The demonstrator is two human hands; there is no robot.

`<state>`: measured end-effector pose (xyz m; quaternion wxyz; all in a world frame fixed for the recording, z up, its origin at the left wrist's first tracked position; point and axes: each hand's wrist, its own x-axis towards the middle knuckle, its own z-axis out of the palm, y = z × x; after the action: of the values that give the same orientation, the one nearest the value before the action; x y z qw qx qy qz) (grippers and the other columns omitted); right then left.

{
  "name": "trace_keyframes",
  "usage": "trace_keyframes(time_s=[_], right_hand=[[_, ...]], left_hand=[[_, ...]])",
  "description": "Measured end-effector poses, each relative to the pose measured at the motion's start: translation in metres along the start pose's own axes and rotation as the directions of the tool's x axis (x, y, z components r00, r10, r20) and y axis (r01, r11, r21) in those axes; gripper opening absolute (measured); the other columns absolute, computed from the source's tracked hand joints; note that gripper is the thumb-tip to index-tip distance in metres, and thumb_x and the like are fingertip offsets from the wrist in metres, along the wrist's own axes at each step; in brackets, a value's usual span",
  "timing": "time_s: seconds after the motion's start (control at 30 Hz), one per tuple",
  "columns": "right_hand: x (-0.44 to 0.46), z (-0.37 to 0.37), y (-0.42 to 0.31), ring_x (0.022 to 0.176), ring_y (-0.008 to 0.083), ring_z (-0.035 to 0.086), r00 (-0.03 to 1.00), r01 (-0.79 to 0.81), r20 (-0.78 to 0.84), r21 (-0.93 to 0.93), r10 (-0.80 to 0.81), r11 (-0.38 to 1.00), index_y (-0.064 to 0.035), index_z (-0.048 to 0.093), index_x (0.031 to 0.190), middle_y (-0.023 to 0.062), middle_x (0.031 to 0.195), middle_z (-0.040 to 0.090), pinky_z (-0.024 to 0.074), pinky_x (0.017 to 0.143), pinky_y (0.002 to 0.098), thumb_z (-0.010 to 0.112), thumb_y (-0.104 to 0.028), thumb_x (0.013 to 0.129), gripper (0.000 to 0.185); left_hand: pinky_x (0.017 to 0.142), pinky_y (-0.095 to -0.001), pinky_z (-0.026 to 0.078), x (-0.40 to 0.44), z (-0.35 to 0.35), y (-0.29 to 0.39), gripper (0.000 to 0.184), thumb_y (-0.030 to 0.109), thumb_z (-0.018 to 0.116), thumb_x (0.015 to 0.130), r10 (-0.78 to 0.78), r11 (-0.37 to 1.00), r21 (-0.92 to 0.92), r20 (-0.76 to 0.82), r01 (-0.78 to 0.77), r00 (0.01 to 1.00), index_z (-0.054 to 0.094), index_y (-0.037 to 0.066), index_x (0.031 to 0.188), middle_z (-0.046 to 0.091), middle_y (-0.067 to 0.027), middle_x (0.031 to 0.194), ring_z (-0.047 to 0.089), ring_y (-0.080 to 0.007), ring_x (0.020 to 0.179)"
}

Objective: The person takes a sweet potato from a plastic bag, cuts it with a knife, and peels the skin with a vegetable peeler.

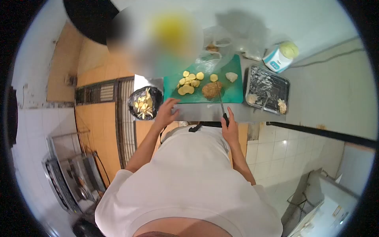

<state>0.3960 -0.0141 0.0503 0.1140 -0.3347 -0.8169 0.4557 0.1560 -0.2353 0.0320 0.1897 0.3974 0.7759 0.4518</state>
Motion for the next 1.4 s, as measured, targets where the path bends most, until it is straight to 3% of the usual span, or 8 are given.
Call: trace_keyframes(time_s=[0.3,0.47,0.67,0.8,0.93,1.23,1.33,1.4], right_hand=[[0.008,-0.022,0.044,0.064,0.0199,0.063,0.982,-0.185,-0.028,0.017,0.185,0.983,-0.0056,0.045,0.142,0.0124,0.071,0.064,0.0499,0.065,0.0327,0.056,-0.019,0.096,0.049],[0.036,-0.043,0.056,0.083,0.0386,0.065,0.986,-0.127,0.085,-0.181,0.144,0.975,-0.0060,0.042,0.143,0.0242,0.087,0.067,0.0504,0.075,0.0455,0.054,-0.021,0.096,0.051],[0.070,-0.058,0.074,0.092,0.0466,0.061,0.981,0.006,0.189,-0.303,0.054,0.953,-0.0096,0.025,0.151,0.0276,0.104,0.061,0.0496,0.079,0.0517,0.051,-0.013,0.094,0.063],[0.089,-0.048,0.081,0.094,0.0489,0.059,0.962,0.105,0.270,-0.280,-0.027,0.954,-0.0125,0.012,0.154,0.0306,0.117,0.050,0.0495,0.080,0.0529,0.050,-0.002,0.089,0.076],[0.112,-0.025,0.085,0.106,0.0513,0.052,0.923,0.122,0.385,-0.277,-0.006,0.953,-0.0118,0.013,0.154,0.0332,0.126,0.036,0.0478,0.088,0.0517,0.049,0.013,0.078,0.088],[0.131,-0.022,0.088,0.115,0.0491,0.047,0.941,0.321,0.202,-0.265,-0.273,0.909,-0.0054,0.034,0.142,0.0264,0.136,0.033,0.0434,0.097,0.0516,0.056,0.007,0.078,0.068],[0.122,-0.034,0.070,0.109,0.0443,0.054,0.941,0.338,0.098,-0.291,-0.323,0.895,-0.0086,0.039,0.140,0.0251,0.123,0.050,0.0471,0.091,0.0495,0.059,-0.003,0.082,0.061],[0.116,-0.044,0.064,0.099,0.0404,0.060,0.976,0.122,0.201,-0.196,-0.082,0.973,-0.0102,0.046,0.134,0.0206,0.104,0.060,0.0494,0.085,0.0479,0.061,-0.010,0.084,0.052]], left_hand=[[0.099,-0.0450,0.043,0.091,0.079,0.035,0.069,0.018,0.075,0.075,0.121,0.962,0.224,0.160,-0.156,0.980,0.045,0.004,0.135,0.047,-0.0221,0.130,0.047,-0.0391,0.120],[0.095,-0.0439,0.047,0.126,0.124,0.058,0.082,0.024,0.081,0.067,0.125,0.828,0.540,0.087,-0.152,0.988,0.042,0.003,0.136,0.048,-0.0181,0.130,0.051,-0.0379,0.115],[0.091,-0.0415,0.050,0.139,0.151,0.039,0.083,0.023,0.081,0.066,-0.201,0.871,0.476,0.121,0.121,0.972,0.042,0.003,0.137,0.053,-0.0181,0.127,0.058,-0.0346,0.109],[0.095,-0.0392,0.049,0.107,0.131,0.045,0.078,0.019,0.076,0.075,-0.418,0.884,-0.177,0.111,0.432,0.902,0.038,0.005,0.141,0.053,-0.0145,0.132,0.057,-0.0298,0.116],[0.096,-0.0405,0.050,0.053,0.119,0.070,0.069,0.014,0.066,0.084,-0.568,0.318,-0.822,0.233,0.472,0.789,0.034,0.007,0.145,0.051,-0.0112,0.134,0.057,-0.0271,0.117],[0.099,-0.0471,0.048,0.006,0.127,0.079,0.068,0.028,0.063,0.086,-0.518,0.142,-0.977,0.064,0.160,0.853,0.034,0.007,0.144,0.053,-0.0142,0.130,0.057,-0.0356,0.116],[0.100,-0.0512,0.047,0.008,0.125,0.073,0.067,0.032,0.063,0.085,-0.493,0.088,-0.987,0.077,0.138,0.867,0.037,0.006,0.142,0.054,-0.0159,0.128,0.058,-0.0397,0.115],[0.098,-0.0533,0.047,0.011,0.119,0.070,0.067,0.034,0.064,0.084,-0.466,0.066,-0.985,0.109,0.157,0.878,0.040,0.006,0.140,0.055,-0.0151,0.127,0.057,-0.0404,0.115]])
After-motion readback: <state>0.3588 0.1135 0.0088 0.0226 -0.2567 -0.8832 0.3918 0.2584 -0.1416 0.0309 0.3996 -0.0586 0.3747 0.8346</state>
